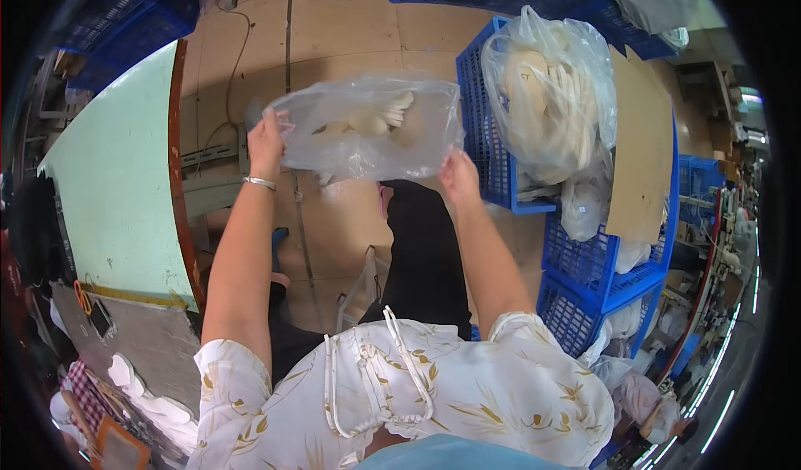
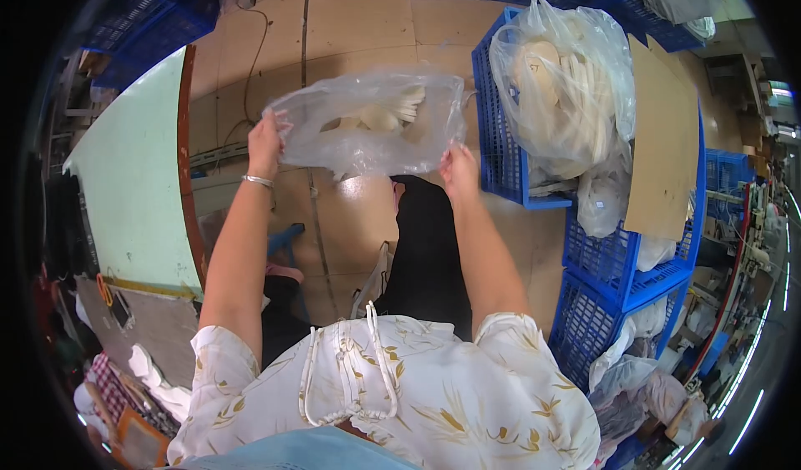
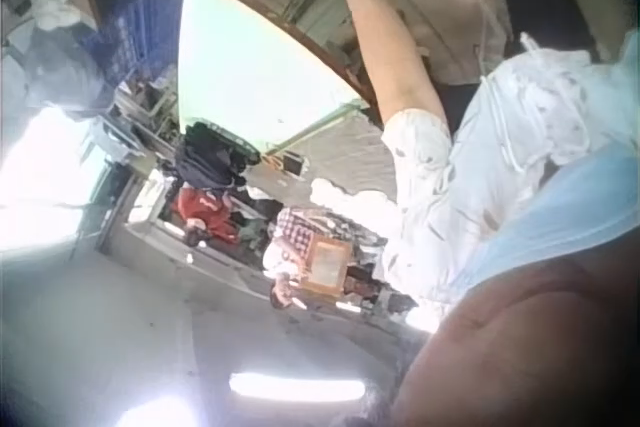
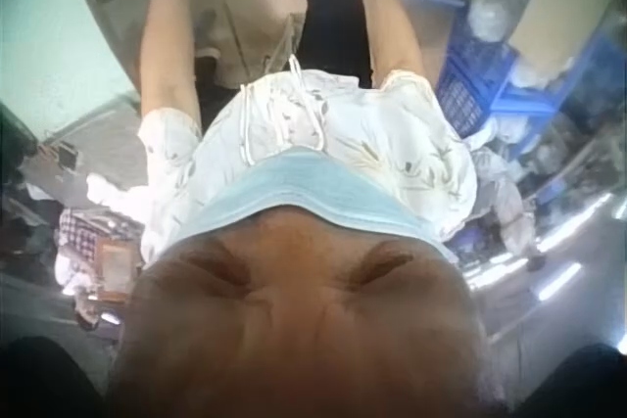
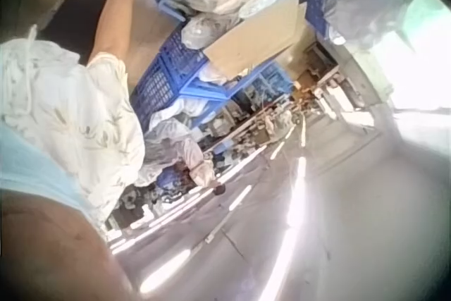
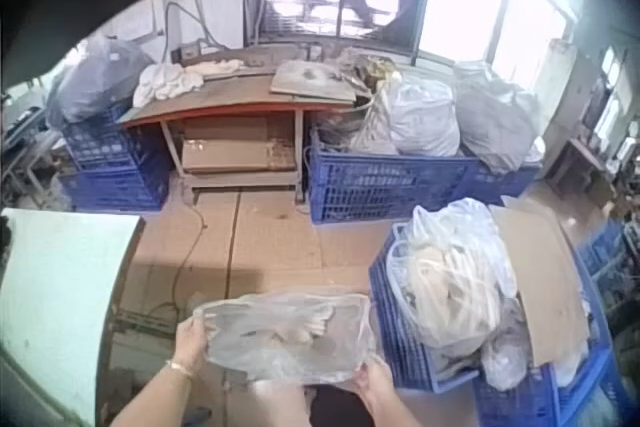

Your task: Inspecting, stacking, and bagging shoe insole components in a manufacturing facility.

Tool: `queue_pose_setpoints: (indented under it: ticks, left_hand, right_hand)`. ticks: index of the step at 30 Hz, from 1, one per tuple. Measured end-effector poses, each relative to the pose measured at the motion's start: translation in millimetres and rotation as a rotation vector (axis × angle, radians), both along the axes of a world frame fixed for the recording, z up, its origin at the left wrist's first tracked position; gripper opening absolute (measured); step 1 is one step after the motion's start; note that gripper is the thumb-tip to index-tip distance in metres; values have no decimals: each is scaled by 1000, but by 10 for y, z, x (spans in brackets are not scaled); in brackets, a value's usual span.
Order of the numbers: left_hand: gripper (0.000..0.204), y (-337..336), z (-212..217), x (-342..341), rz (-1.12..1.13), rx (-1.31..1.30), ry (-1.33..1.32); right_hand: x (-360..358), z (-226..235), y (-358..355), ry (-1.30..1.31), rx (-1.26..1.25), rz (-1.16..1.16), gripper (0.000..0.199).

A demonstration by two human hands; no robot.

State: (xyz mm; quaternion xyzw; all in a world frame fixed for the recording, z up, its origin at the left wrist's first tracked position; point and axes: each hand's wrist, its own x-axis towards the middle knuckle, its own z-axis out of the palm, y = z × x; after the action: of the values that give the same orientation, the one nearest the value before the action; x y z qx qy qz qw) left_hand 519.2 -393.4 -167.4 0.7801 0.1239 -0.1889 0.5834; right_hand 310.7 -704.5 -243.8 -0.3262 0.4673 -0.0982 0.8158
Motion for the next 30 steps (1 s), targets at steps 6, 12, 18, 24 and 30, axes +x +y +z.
queue_pose_setpoints:
  ticks: [6,12,18,24,30]
  left_hand:
    - [45,64,541,580,126,-63,-288]
    - [47,208,884,863,78,20,-343]
    - [50,880,1025,952,206,278,-422]
    - [49,1092,1306,733,209,606,-625]
    - [70,1066,833,-99,28,1093,-932]
  right_hand:
    - [700,759,-28,-50,-265,255,11]
    - [739,889,273,-101,-322,344,13]
    - [895,839,933,-110,-239,524,16]
    - [1135,710,1302,-216,-238,573,18]
    - [1047,37,1325,4,-172,646,18]
